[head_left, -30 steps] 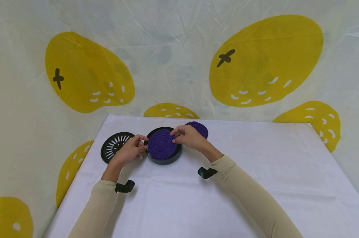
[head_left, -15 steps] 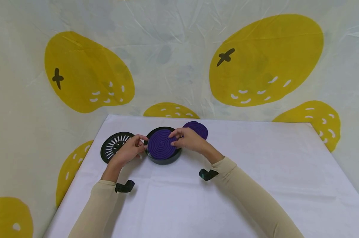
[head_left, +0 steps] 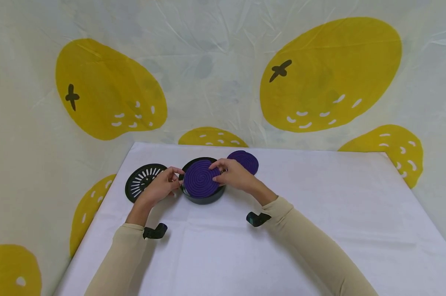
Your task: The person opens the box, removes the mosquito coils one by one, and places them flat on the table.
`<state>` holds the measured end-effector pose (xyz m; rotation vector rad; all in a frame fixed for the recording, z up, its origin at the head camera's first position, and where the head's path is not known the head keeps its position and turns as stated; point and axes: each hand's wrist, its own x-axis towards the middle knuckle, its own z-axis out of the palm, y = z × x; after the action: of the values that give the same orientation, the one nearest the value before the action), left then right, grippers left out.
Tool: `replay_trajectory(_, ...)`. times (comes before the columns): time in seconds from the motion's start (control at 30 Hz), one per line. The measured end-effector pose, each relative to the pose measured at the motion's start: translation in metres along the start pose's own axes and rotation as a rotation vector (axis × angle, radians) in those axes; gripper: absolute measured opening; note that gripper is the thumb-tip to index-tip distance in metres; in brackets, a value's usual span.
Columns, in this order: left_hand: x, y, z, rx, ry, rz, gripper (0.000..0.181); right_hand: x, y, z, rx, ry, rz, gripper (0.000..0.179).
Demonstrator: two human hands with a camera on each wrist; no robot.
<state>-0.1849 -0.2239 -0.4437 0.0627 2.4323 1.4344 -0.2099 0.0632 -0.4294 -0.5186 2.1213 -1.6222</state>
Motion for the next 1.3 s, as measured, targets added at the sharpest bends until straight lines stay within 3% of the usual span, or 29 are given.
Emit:
replay_trajectory(0.77, 0.001, -0.001, -0.001, -0.012, 0.007, 0.001, 0.035, -0.007, 0.006, -0.022, 0.157, 0.029, -0.003, 0.039)
replay_trajectory(1.3, 0.0, 0.002, -0.001, -0.012, 0.002, -0.004, 0.039, -0.02, 0.005, -0.039, 0.163, 0.024, -0.06, 0.04)
